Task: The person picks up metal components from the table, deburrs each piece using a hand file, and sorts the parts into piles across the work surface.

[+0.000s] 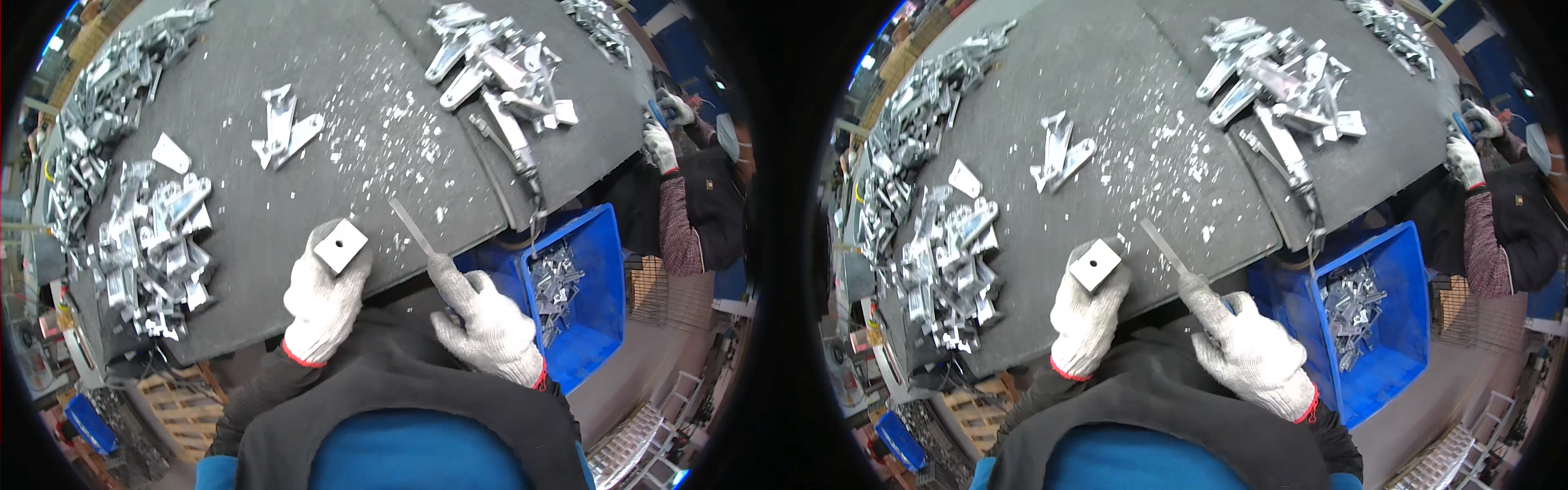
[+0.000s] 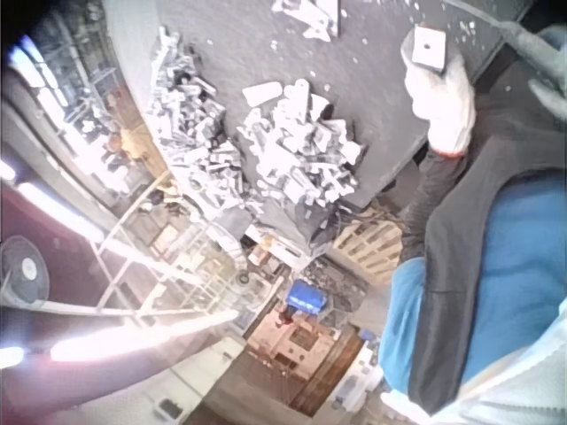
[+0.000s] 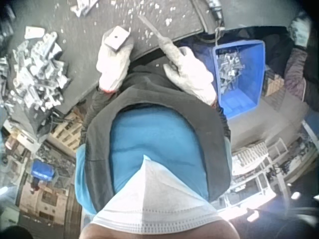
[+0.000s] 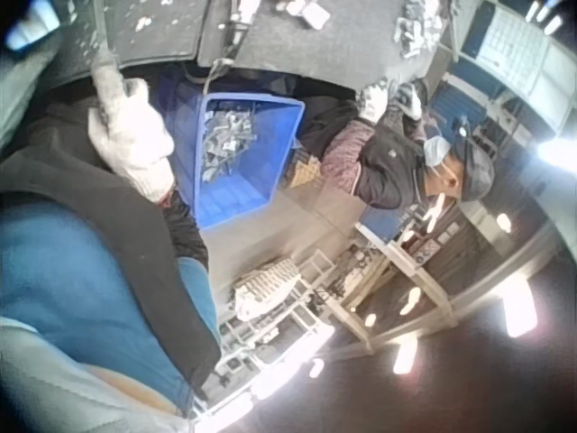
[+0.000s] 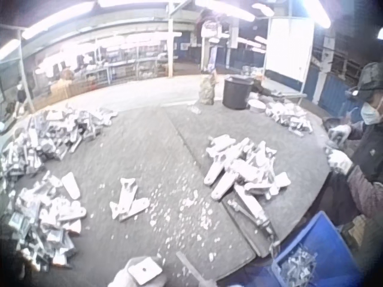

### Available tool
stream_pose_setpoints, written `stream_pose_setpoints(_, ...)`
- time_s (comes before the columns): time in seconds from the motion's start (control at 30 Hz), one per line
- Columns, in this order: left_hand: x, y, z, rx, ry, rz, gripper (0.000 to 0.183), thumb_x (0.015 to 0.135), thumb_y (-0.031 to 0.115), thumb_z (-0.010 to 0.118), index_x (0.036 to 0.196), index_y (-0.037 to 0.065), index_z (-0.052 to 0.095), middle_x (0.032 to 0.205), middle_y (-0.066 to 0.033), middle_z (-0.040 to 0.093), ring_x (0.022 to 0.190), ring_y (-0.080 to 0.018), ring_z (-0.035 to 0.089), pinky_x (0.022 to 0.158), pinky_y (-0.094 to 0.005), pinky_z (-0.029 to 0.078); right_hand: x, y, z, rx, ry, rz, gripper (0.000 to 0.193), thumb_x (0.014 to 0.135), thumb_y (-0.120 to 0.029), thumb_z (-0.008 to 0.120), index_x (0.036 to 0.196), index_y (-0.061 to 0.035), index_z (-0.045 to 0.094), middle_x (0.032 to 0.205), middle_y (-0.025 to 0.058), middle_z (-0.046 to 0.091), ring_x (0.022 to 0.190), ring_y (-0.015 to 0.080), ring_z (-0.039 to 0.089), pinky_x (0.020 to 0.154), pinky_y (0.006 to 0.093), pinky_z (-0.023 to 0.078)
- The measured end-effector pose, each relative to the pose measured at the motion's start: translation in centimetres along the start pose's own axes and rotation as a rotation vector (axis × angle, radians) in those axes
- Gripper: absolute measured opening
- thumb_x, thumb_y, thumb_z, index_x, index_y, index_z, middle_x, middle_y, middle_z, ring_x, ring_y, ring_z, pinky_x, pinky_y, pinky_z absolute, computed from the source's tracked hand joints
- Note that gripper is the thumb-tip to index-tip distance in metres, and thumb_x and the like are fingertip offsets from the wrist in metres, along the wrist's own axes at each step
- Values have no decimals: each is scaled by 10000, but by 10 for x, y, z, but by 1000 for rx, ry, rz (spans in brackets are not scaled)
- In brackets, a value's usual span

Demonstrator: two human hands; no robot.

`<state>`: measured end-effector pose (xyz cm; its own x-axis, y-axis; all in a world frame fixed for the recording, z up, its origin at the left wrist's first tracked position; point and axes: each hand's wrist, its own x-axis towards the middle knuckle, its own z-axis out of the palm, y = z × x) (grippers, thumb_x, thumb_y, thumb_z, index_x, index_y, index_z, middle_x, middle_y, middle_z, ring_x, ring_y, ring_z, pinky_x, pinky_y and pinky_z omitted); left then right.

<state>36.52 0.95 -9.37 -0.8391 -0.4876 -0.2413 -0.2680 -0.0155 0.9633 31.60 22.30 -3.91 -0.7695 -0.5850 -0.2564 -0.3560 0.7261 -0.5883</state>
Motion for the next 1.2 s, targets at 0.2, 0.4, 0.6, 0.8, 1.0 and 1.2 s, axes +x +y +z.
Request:
stream_pose_setpoints(0.2, 53, 62, 9, 214, -164, -51, 448, 930, 220, 678, 1334, 40, 605, 1040, -113, 710, 911, -187, 689, 868, -328, 540, 27, 7, -14, 12, -227, 198, 992, 874, -329, 748, 1665, -168, 171, 1335, 356, 510, 1116, 537, 614, 967, 536, 525)
stream_pose_setpoints(0.4, 145, 129, 104, 342, -294, 113, 622, 906, 376, 626, 1397, 9, 518, 1061, -201, 702, 987, -319, 695, 891, -410, 529, 16, 0, -6, -165, -201, 262, 985, 862, -264, 743, 1655, -262, 160, 1245, 297, 571, 940, 504, 701, 778, 569, 586)
stream_pose_setpoints(0.6, 151, 161, 100, 457, -161, 420, 534, 910, 356, 630, 1343, 47, 585, 1199, -226, 667, 1081, -363, 679, 931, -456, 523, 25, 3, -7, -134, -178, 291, 973, 855, -264, 740, 1654, -257, 185, 1197, 281, 598, 912, 489, 711, 745, 572, 590)
stream_pose_setpoints(0.8, 168, 91, -26, 1057, 431, 260, 627, 879, 375, 767, 1402, 108, 549, 1240, -167, 659, 1119, -349, 659, 942, -469, 548, 27, 4, -9, -130, -169, 239, 949, 864, -259, 720, 1650, -261, 188, 1202, 288, 595, 900, 495, 713, 747, 584, 589)
stream_pose_setpoints(1.0, 189, 96, -53, 1098, 44, -166, 554, 849, 414, 756, 1257, 58, 639, 1190, -196, 727, 1107, -348, 720, 916, -450, 574, 17, 0, -9, -231, -181, 210, 903, 885, -289, 691, 1641, -285, 197, 1228, 282, 583, 937, 504, 704, 778, 608, 575)
stream_pose_setpoints(1.2, 129, 55, -38, 495, 278, 270, 308, 828, 120, 817, 1096, 74, 675, 1063, -65, 698, 895, -169, 697, 796, -320, 572, 12, -11, 8, -157, -149, 327, 939, 876, -285, 701, 1652, -263, 174, 1270, 298, 561, 1034, 521, 665, 887, 578, 546)
